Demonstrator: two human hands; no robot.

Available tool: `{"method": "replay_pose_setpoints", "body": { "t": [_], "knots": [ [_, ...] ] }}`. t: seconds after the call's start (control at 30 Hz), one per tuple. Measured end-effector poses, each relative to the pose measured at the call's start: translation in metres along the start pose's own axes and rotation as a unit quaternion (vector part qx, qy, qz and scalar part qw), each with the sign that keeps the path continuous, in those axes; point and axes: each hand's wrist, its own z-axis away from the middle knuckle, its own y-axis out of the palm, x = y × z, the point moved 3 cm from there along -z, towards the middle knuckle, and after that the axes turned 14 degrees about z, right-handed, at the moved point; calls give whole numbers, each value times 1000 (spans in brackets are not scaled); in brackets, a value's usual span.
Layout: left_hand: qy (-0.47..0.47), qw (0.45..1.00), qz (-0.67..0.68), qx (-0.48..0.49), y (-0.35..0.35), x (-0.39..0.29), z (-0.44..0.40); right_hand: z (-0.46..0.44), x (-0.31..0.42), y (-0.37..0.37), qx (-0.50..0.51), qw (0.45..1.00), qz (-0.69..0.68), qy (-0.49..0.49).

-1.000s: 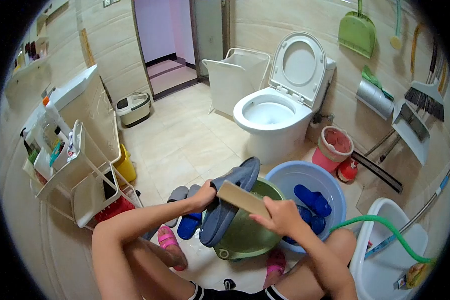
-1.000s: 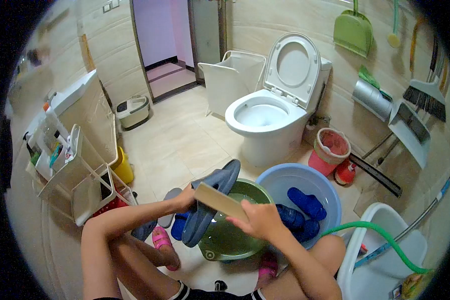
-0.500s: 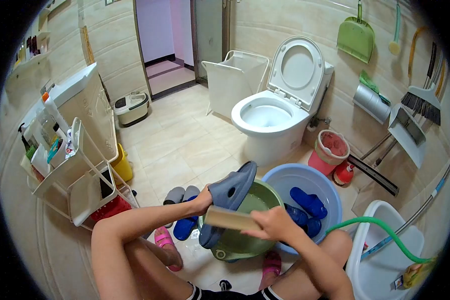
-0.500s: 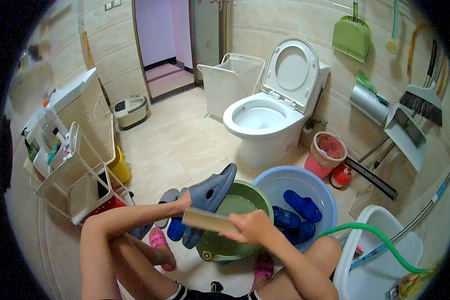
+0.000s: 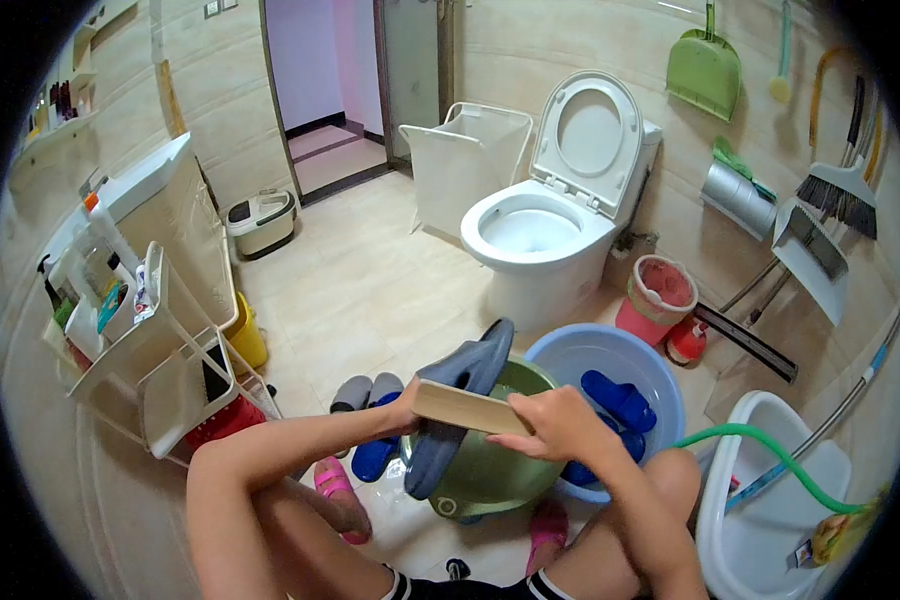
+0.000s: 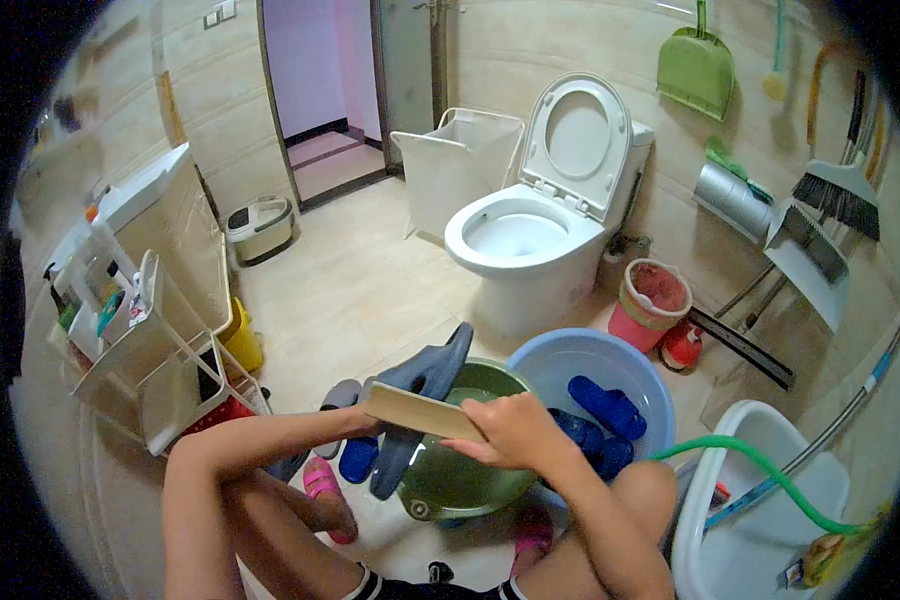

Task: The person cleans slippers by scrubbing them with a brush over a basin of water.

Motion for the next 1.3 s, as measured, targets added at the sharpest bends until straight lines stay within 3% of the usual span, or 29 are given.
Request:
{"method": "replay_pose_setpoints", "body": {
  "t": [0.1,0.17,0.2,0.27,0.33,0.37,0.4,0.47,0.53,0.63,0.7,0.73,0.77,0.83,0.9,0.97,1.03,1.1,1.17,1.23,1.3],
  "knots": [
    [15,999,24,-15,1,-2,-1,1,-13,2,14,999,45,13],
    [42,999,-8,-22,3,-8,0,0,-28,-4,-55,988,66,131],
    [36,999,0,-20,1,-7,-2,-1,-29,-5,-54,987,66,136],
    [31,999,9,-17,5,-13,3,-1,-17,-6,-19,994,66,84],
    [-26,995,-14,-91,13,-31,23,1,0,3,10,1000,27,-10],
    [-2,992,-54,-117,2,-22,19,2,10,4,26,999,22,-34],
    [-6,989,-97,-108,2,-24,22,3,15,2,34,998,30,-32],
    [6,997,-57,-44,2,-17,16,-3,15,-3,35,998,45,-29],
    [-4,999,-49,-1,4,-18,16,-4,2,-9,-34,992,70,101],
    [6,1000,-4,1,-4,-5,8,-9,10,-11,-75,991,40,102],
    [34,998,53,-6,-3,-10,14,-11,25,-15,-43,997,37,54],
    [80,996,-17,-19,8,-35,36,-12,34,-12,8,1000,18,8],
    [67,997,-27,-12,0,-33,29,-12,41,-9,59,998,-2,-38],
    [58,997,-44,-4,-12,-34,23,-15,45,-8,67,997,24,-38],
    [31,997,27,-67,-16,-32,22,-17,40,-16,38,996,77,1],
    [93,988,71,-100,-11,-29,17,-23,31,-19,43,992,108,43],
    [40,991,100,-80,-9,-22,8,-25,19,-27,8,980,148,136],
    [29,992,112,-54,-14,-1,-5,-23,13,-26,20,974,151,167],
    [19,992,120,-13,-15,13,-13,-23,15,-27,36,985,103,132],
    [15,992,121,13,-6,15,-9,-17,27,-24,101,993,46,39],
    [10,993,114,32,-3,15,-2,-12,42,-33,99,992,55,-52]
  ]
}}
